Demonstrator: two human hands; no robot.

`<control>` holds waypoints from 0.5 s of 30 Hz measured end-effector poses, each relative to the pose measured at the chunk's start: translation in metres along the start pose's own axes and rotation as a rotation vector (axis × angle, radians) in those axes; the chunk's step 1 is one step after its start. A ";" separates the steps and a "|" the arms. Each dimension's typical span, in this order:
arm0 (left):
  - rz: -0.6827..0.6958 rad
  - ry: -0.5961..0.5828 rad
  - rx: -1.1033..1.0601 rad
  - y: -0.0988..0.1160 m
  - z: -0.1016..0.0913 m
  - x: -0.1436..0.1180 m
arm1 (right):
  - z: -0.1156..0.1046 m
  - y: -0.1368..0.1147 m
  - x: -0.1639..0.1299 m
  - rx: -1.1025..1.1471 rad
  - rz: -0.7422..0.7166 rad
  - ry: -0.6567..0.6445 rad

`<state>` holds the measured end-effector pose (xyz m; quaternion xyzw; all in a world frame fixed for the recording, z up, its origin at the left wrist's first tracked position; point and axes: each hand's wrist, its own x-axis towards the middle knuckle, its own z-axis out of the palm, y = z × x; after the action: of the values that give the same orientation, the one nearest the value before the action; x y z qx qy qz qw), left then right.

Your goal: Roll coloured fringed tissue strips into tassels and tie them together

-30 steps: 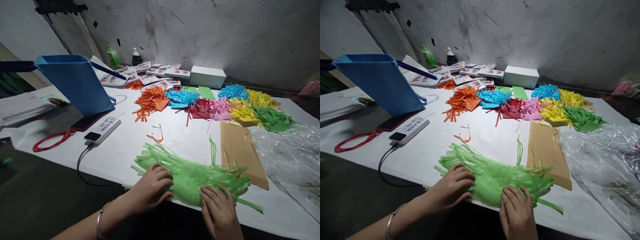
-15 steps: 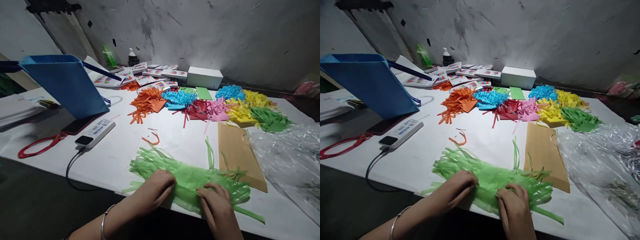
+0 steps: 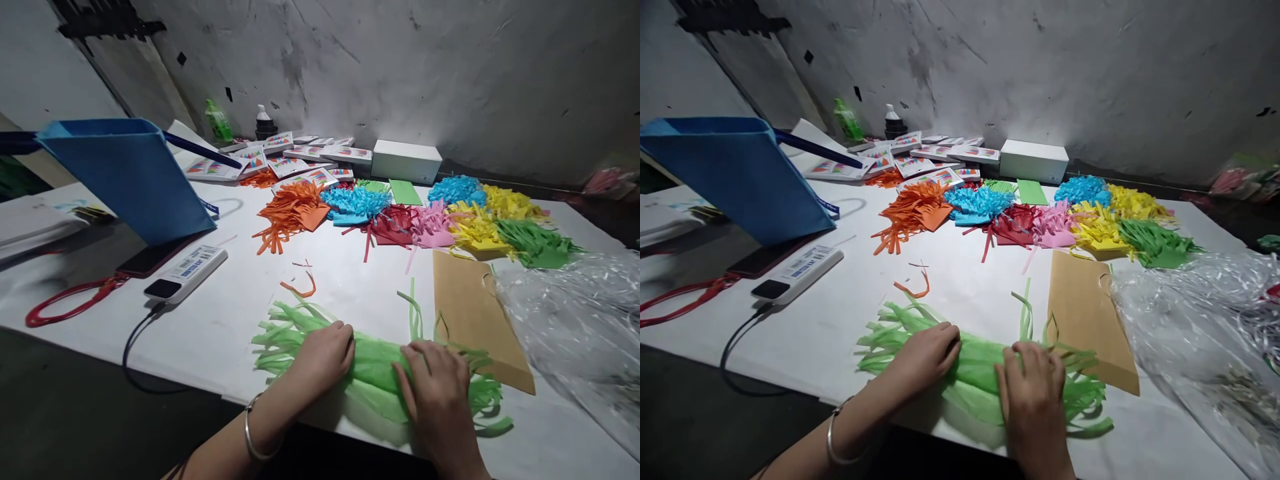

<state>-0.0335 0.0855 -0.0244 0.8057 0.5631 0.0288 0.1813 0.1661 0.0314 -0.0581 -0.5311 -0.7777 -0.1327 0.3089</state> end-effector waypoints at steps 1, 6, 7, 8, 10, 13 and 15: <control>0.002 -0.001 -0.002 0.000 0.001 0.001 | -0.001 -0.003 -0.002 0.058 -0.062 0.020; 0.059 -0.028 -0.065 -0.015 -0.005 0.002 | 0.006 -0.013 -0.013 0.156 -0.192 -0.044; 0.077 -0.037 -0.082 -0.022 -0.009 0.002 | 0.008 -0.013 -0.015 0.150 -0.200 -0.046; 0.088 -0.043 -0.096 -0.030 -0.014 0.000 | 0.009 -0.013 -0.015 0.148 -0.204 -0.044; 0.066 0.027 -0.085 -0.044 -0.025 -0.004 | 0.011 -0.012 -0.015 0.155 -0.190 -0.036; 0.098 0.328 -0.009 -0.048 -0.036 -0.017 | 0.009 -0.013 -0.013 0.156 -0.152 -0.018; 0.287 0.423 0.019 -0.035 -0.033 -0.025 | 0.007 -0.016 -0.011 0.157 -0.127 -0.005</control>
<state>-0.0819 0.0820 -0.0013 0.8552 0.4685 0.2167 0.0461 0.1518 0.0205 -0.0690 -0.4554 -0.8184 -0.0895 0.3387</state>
